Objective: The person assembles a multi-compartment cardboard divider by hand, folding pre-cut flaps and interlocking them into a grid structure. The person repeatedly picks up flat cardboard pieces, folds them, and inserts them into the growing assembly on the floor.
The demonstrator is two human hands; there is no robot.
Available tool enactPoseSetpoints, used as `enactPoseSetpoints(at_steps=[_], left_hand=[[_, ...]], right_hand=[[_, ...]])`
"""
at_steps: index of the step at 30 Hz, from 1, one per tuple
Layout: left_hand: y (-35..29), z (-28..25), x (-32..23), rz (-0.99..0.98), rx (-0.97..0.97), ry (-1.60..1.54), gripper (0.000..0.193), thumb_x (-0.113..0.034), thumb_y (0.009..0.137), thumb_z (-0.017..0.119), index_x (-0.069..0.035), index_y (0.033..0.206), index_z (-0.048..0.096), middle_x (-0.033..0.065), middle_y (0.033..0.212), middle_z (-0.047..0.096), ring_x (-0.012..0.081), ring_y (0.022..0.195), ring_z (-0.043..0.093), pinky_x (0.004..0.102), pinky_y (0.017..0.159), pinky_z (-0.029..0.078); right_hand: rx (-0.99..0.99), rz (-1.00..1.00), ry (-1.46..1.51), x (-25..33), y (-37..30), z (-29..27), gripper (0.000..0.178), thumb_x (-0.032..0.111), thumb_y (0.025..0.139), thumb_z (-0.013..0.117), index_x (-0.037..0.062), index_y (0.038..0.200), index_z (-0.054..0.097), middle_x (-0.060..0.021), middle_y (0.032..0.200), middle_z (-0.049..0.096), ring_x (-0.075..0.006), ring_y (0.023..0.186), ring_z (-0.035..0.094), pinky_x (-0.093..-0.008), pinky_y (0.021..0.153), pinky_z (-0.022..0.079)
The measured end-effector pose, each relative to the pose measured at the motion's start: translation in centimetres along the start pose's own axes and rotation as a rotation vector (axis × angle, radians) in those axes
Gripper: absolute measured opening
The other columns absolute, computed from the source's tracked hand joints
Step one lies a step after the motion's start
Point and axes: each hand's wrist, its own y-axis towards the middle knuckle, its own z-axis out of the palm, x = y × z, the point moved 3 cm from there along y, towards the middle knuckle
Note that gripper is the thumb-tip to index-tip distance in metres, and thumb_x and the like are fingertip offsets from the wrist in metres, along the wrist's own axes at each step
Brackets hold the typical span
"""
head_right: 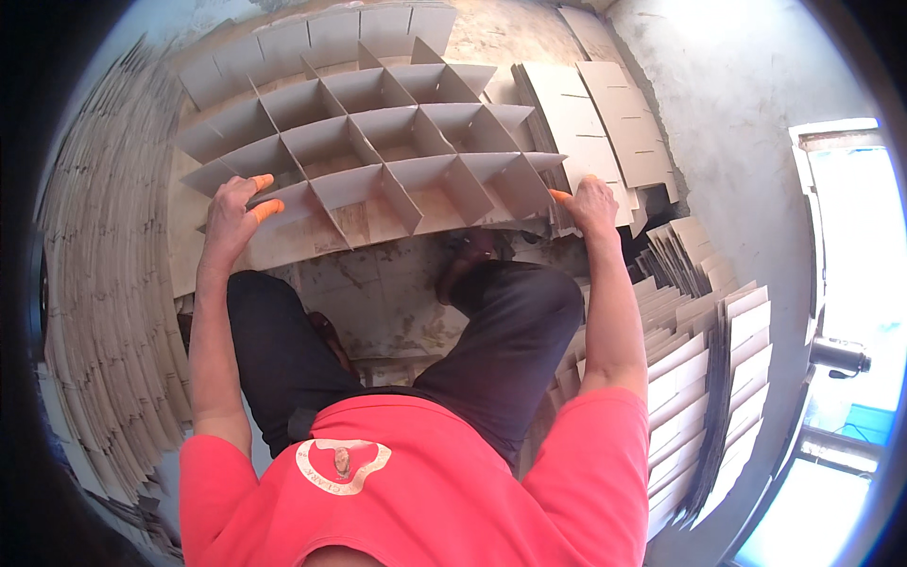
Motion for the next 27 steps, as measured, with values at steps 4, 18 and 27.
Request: enactPoseSetpoints(at_steps=[4,18,27], left_hand=[[0.0,0.3,0.4,0.027,0.001,0.002,0.040,-0.024,0.071,0.075,-0.006,0.105,0.067,0.0129,0.089,0.063,0.0321,0.086,0.057,0.0414,0.079,0.046],[-0.7,-0.9,-0.4,0.004,-0.019,0.006,0.043,-0.026,0.068,0.077,-0.005,0.104,0.067,0.0120,0.088,0.064,0.0305,0.088,0.057,0.0401,0.080,0.045],[-3.3,-3.2,3.4,0.060,-0.209,0.041,0.042,-0.018,0.067,0.078,-0.004,0.106,0.067,0.0093,0.091,0.066,0.0244,0.090,0.060,0.0345,0.077,0.047]], right_hand=[[-0.048,-0.237,0.132,-3.1,2.4,0.4,0.037,0.034,0.072,0.073,-0.0020,0.069,0.064,-0.0247,0.074,0.061,-0.0396,0.071,0.060,-0.0464,0.066,0.045],[-0.041,-0.089,0.256,-3.0,2.2,-2.3,0.022,0.019,0.079,0.070,0.0006,0.081,0.057,-0.0210,0.083,0.064,-0.0382,0.082,0.062,-0.0484,0.070,0.046],[-0.702,-0.515,0.509,11.3,-3.7,-16.3,0.055,0.015,0.082,0.071,0.0001,0.130,0.050,-0.0193,0.080,0.065,-0.0241,0.054,0.056,-0.0322,0.051,0.046]])
